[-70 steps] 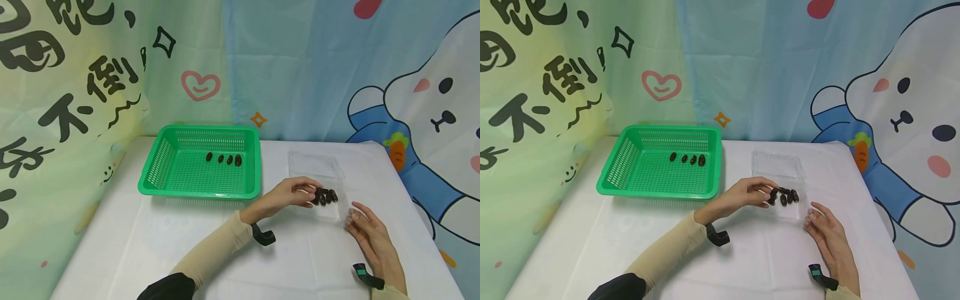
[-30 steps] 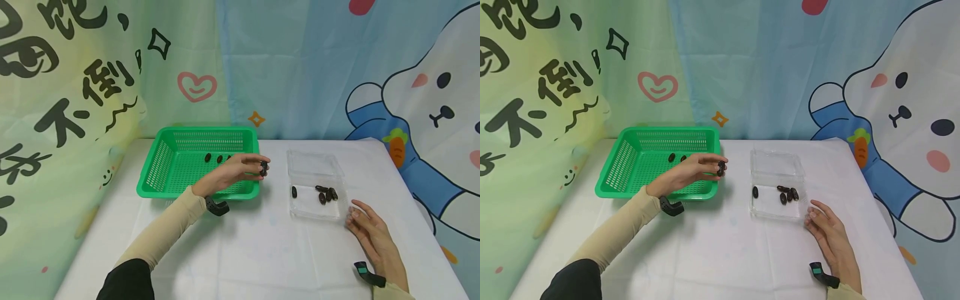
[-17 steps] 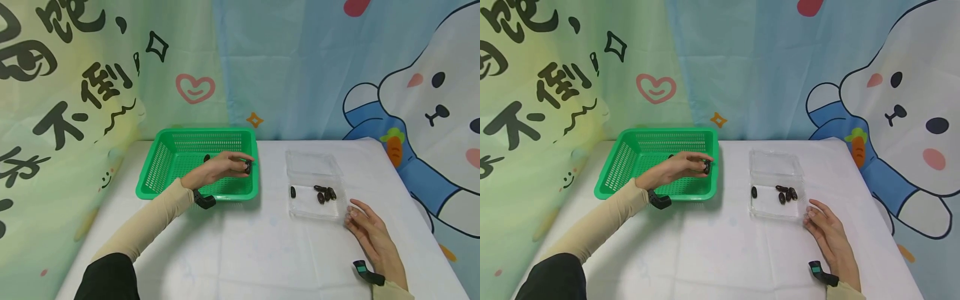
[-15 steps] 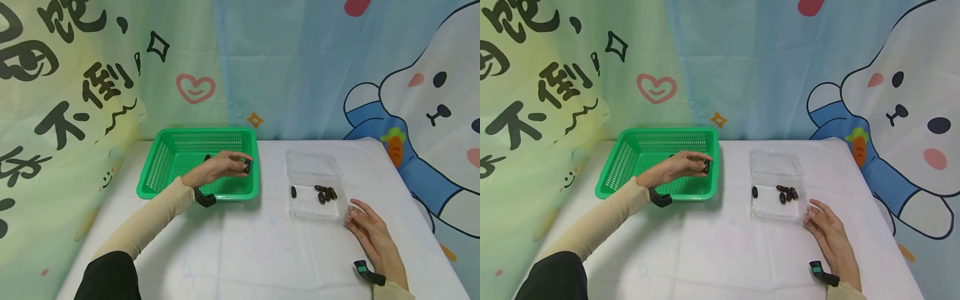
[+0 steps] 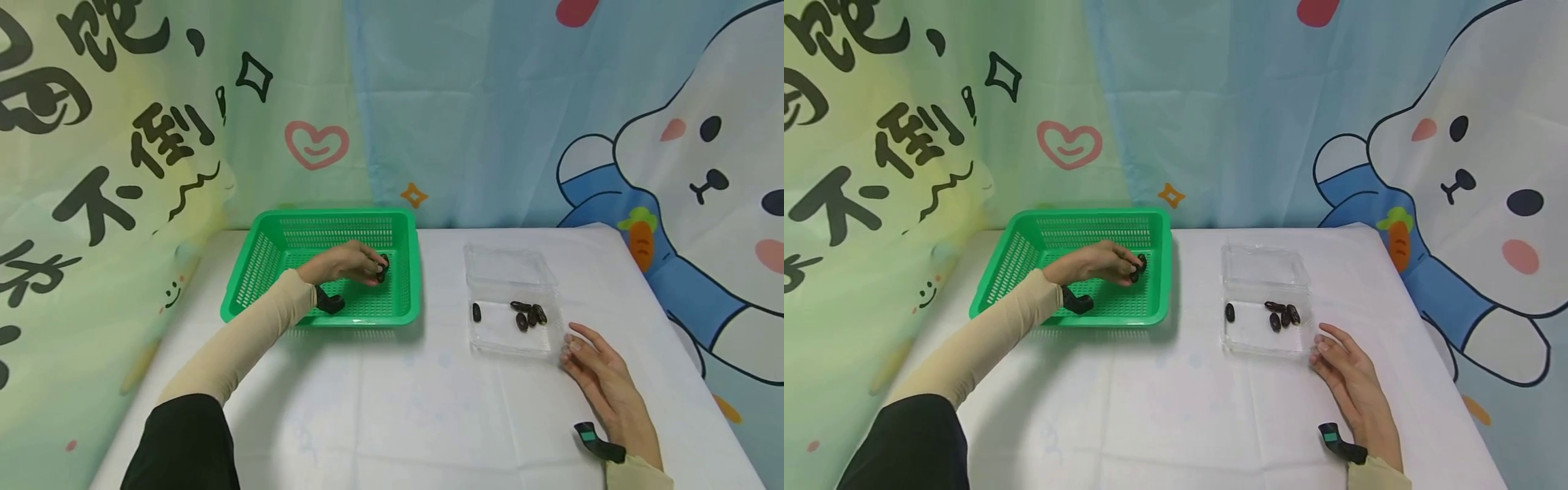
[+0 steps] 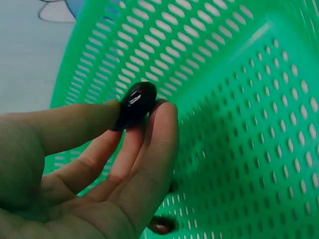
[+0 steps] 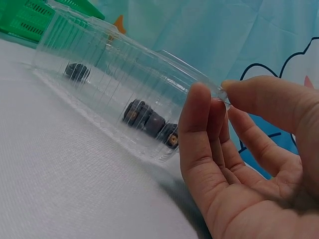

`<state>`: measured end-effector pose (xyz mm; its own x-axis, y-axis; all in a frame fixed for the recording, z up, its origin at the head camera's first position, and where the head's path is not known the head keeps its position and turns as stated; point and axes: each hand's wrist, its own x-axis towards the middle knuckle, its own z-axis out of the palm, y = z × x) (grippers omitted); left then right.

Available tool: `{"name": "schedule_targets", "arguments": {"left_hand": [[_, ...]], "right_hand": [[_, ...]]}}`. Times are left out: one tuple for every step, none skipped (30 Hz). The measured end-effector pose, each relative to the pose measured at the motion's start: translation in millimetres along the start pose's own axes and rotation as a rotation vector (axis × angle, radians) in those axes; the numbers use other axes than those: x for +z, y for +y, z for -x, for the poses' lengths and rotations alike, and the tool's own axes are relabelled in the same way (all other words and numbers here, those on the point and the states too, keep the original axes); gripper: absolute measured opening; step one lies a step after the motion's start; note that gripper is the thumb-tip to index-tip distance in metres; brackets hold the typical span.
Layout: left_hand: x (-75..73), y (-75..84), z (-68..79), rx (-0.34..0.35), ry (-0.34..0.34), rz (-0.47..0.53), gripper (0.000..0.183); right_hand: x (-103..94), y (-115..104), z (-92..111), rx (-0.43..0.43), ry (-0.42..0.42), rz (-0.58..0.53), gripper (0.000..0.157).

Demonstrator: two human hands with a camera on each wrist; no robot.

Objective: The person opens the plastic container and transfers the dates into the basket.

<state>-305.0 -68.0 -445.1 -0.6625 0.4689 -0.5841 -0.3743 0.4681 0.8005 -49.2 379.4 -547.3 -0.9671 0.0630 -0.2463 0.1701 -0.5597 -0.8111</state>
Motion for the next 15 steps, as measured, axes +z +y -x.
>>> {"name": "schedule_targets", "arguments": {"left_hand": [[-0.9,-1.2,-2.0,-0.001,0.009,-0.017,0.037],[-1.6,-2.4,-3.7,-0.001,0.015,-0.037,0.036],[-2.0,-3.7,-5.1,0.004,0.02,-0.057,0.036],[-2.3,-5.2,-6.1,0.011,0.025,-0.08,0.035],[-2.1,-6.4,-6.6,0.022,0.029,-0.103,0.034],[-2.1,-7.9,-7.2,0.034,0.036,-0.128,0.032],[-1.7,-9.1,-7.6,0.047,0.04,-0.148,0.031],[-1.2,-10.0,-7.8,0.057,0.044,-0.167,0.03],[-0.6,-10.7,-8.3,0.063,0.047,-0.184,0.029],[0.2,-11.2,-8.9,0.067,0.05,-0.201,0.027],[0.6,-11.8,-10.1,0.067,0.051,-0.215,0.026],[1.0,-12.3,-11.2,0.064,0.054,-0.224,0.025],[1.3,-12.7,-12.2,0.062,0.054,-0.234,0.024],[1.6,-12.7,-12.9,0.056,0.057,-0.24,0.024],[1.6,-12.8,-13.5,0.053,0.059,-0.246,0.024]], "right_hand": [[0.0,-1,0,0.004,0.001,0.0,0.042],[-0.1,-1,-1,0.006,0.002,0.002,0.042],[-0.1,-1,-1,0.009,0.004,0.004,0.042],[-0.1,-2,-1,0.012,0.007,0.003,0.042],[-0.1,-2,-1,0.013,0.008,0.01,0.042],[-0.1,-2,-1,0.014,0.011,0.013,0.041],[-0.1,-2,-1,0.014,0.012,0.014,0.042],[-0.2,-1,-1,0.01,0.007,0.014,0.042],[-0.5,-1,0,0.003,-0.002,0.01,0.042],[-0.9,0,0,-0.005,-0.013,0.008,0.042],[-1.3,1,0,-0.014,-0.024,0.008,0.042],[-1.7,2,0,-0.022,-0.035,0.006,0.042],[-2.2,3,0,-0.031,-0.048,0.006,0.043],[-2.6,3,0,-0.039,-0.06,0.006,0.043],[-2.9,4,0,-0.045,-0.069,0.009,0.043]]}}
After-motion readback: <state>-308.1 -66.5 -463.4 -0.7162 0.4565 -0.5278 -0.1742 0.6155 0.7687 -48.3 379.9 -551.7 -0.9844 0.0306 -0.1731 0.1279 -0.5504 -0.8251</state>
